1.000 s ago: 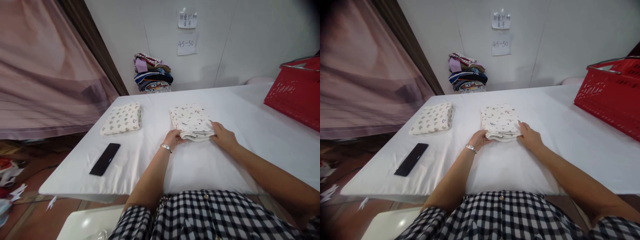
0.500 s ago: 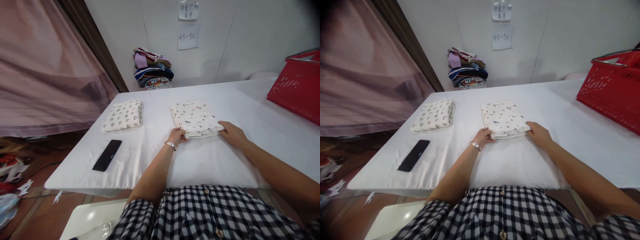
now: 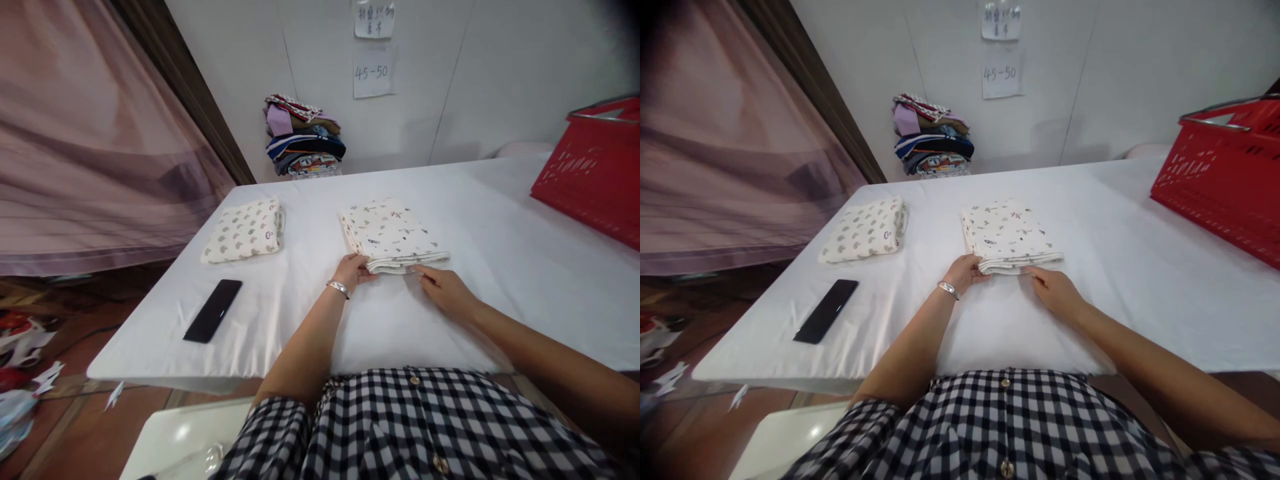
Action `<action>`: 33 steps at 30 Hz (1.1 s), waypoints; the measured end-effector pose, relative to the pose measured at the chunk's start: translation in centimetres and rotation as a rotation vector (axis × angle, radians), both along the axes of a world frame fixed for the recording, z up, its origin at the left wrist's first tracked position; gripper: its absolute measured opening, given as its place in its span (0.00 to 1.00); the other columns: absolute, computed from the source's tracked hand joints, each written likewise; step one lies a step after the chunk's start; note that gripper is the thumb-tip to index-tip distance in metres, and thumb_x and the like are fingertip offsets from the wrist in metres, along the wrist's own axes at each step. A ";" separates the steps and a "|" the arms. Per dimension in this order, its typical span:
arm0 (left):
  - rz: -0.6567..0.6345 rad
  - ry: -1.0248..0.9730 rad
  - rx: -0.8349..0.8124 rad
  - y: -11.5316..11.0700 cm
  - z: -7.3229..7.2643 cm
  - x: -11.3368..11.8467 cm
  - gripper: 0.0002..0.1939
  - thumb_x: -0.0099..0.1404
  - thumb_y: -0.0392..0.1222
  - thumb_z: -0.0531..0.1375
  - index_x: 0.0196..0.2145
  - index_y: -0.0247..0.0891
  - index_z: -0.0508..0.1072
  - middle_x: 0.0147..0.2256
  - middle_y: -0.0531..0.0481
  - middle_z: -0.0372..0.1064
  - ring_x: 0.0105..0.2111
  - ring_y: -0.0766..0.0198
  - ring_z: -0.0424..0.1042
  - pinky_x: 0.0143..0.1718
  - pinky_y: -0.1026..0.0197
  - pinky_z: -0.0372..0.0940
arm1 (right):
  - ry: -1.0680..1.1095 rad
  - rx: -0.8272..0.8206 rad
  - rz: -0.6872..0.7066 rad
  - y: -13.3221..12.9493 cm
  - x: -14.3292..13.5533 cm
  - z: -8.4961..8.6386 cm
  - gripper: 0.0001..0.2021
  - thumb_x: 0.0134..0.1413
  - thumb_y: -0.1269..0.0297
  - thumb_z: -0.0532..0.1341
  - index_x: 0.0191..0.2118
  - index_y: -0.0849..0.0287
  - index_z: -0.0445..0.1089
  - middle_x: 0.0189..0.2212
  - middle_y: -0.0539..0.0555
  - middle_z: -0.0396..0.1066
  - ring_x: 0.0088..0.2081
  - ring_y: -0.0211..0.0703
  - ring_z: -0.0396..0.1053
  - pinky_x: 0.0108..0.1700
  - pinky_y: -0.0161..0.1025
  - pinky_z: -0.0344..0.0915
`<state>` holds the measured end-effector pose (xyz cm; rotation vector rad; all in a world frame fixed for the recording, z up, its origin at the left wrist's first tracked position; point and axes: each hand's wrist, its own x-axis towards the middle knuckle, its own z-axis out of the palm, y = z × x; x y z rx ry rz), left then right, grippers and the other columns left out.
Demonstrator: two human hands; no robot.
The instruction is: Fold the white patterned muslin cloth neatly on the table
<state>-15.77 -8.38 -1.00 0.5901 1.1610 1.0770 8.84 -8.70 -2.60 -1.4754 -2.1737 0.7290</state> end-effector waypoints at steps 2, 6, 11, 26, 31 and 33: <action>0.005 -0.007 0.007 0.0 -0.1 0.0 0.01 0.56 0.35 0.58 0.28 0.36 0.67 0.24 0.50 0.69 0.26 0.63 0.70 0.37 0.54 0.70 | 0.009 -0.087 0.033 0.2 -0.8 0.2 0.22 0.56 0.63 0.51 0.55 0.55 0.65 0.23 0.49 0.72 0.25 0.43 0.68 0.32 0.41 0.64; -0.006 -0.014 0.014 0.1 -0.2 0.0 0.01 0.56 0.35 0.59 0.28 0.36 0.69 0.24 0.50 0.69 0.26 0.63 0.70 0.37 0.55 0.69 | 0.214 -0.322 0.041 0.6 -2.2 0.5 0.27 0.55 0.62 0.53 0.61 0.53 0.52 0.25 0.48 0.72 0.19 0.37 0.64 0.25 0.36 0.62; -0.011 -0.020 0.022 0.1 -0.2 0.0 0.01 0.56 0.36 0.59 0.28 0.36 0.70 0.25 0.49 0.69 0.26 0.62 0.71 0.37 0.55 0.69 | 0.369 -0.507 0.041 1.3 -3.7 0.3 0.22 0.53 0.57 0.56 0.53 0.58 0.59 0.24 0.49 0.71 0.16 0.35 0.61 0.17 0.33 0.55; -0.053 0.065 -0.001 -0.2 0.0 -0.2 0.03 0.55 0.33 0.58 0.28 0.36 0.65 0.24 0.49 0.69 0.22 0.63 0.70 0.33 0.54 0.71 | -0.168 0.184 0.199 2.1 -2.8 0.6 0.16 0.61 0.59 0.47 0.36 0.54 0.72 0.32 0.53 0.75 0.34 0.46 0.71 0.35 0.40 0.62; -0.042 0.077 -0.018 -0.4 0.1 -0.5 0.09 0.53 0.33 0.61 0.34 0.35 0.66 0.22 0.52 0.67 0.22 0.63 0.70 0.32 0.54 0.71 | -0.365 0.200 0.220 1.8 -3.5 0.3 0.17 0.62 0.59 0.47 0.42 0.55 0.72 0.35 0.56 0.76 0.35 0.49 0.72 0.35 0.41 0.62; 0.014 0.128 -0.056 -0.6 0.2 -0.7 0.18 0.52 0.32 0.62 0.41 0.35 0.64 0.21 0.55 0.65 0.21 0.65 0.69 0.31 0.53 0.71 | -0.409 0.171 0.254 1.7 -3.2 0.5 0.16 0.61 0.60 0.47 0.44 0.55 0.71 0.36 0.55 0.76 0.35 0.48 0.72 0.35 0.41 0.62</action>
